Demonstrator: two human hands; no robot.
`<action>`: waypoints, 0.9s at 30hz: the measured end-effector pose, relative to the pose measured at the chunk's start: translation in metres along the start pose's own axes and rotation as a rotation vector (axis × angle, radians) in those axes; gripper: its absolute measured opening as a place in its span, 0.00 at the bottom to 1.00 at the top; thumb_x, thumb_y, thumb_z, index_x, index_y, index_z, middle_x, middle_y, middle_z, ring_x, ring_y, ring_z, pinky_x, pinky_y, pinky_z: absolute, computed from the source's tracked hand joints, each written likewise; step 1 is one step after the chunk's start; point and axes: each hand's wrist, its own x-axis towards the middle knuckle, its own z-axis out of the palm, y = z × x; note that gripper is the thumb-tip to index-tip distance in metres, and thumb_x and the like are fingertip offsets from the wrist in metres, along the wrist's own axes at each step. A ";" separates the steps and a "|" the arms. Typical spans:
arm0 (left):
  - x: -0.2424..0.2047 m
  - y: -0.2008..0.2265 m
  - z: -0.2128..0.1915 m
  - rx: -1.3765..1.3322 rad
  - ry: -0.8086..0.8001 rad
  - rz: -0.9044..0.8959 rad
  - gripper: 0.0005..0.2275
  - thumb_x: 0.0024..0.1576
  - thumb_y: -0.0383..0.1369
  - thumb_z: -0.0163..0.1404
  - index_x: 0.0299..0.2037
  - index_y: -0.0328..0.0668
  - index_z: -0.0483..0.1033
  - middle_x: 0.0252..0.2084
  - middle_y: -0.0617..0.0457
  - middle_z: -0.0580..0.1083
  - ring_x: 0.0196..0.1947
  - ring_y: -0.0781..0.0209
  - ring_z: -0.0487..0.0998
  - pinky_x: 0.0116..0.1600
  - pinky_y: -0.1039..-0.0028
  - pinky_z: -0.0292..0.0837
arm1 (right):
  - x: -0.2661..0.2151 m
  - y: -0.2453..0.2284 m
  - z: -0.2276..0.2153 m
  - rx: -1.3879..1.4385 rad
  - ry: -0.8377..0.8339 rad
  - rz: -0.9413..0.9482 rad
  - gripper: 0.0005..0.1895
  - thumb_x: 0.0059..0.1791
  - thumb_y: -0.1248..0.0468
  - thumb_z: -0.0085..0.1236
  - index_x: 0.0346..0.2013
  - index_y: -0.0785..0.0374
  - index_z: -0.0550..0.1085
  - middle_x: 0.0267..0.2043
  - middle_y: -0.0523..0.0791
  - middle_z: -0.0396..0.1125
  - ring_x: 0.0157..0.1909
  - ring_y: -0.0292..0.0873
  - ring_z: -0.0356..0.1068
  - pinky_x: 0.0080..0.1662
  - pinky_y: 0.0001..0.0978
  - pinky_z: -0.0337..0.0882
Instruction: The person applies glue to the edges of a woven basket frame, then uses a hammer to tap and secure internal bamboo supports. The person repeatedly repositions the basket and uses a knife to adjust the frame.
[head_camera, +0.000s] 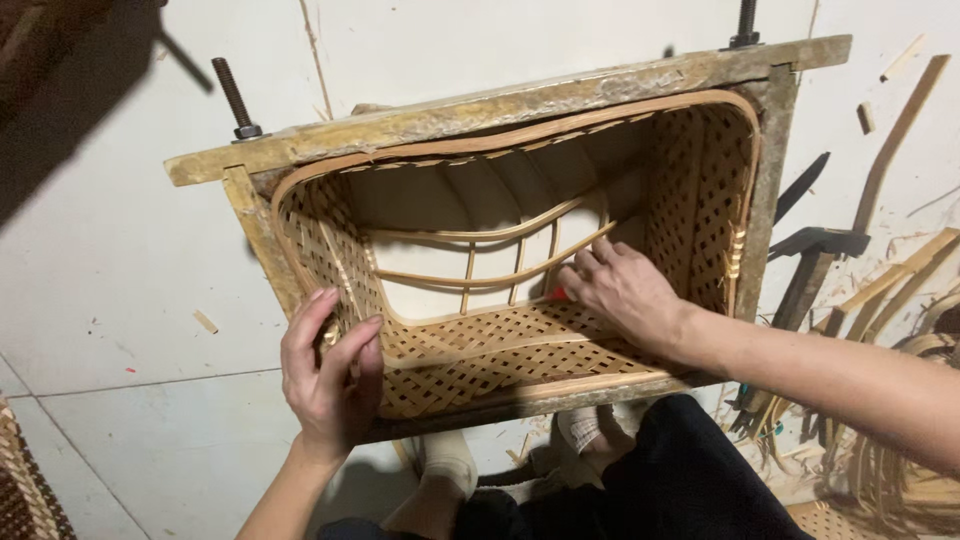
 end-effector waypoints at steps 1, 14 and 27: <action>0.003 0.002 -0.002 -0.002 -0.004 -0.004 0.08 0.57 0.26 0.56 0.46 0.46 0.78 0.62 0.43 0.69 0.66 0.43 0.70 0.73 0.56 0.69 | 0.003 -0.003 0.001 0.062 0.047 0.001 0.18 0.52 0.63 0.49 0.57 0.62 0.68 0.50 0.53 0.69 0.51 0.49 0.68 0.49 0.40 0.76; 0.015 0.010 -0.009 -0.044 0.000 0.018 0.09 0.58 0.24 0.55 0.48 0.44 0.77 0.62 0.41 0.69 0.65 0.40 0.71 0.72 0.52 0.69 | 0.008 -0.015 0.006 -0.031 0.291 -0.040 0.16 0.46 0.63 0.54 0.48 0.61 0.73 0.47 0.49 0.69 0.51 0.47 0.69 0.51 0.35 0.76; 0.012 0.010 -0.006 0.022 -0.021 -0.021 0.10 0.55 0.23 0.55 0.45 0.45 0.80 0.62 0.45 0.68 0.65 0.43 0.71 0.72 0.56 0.69 | 0.036 -0.036 0.004 0.073 0.397 -0.195 0.21 0.46 0.67 0.54 0.55 0.62 0.70 0.44 0.51 0.68 0.41 0.44 0.69 0.38 0.31 0.79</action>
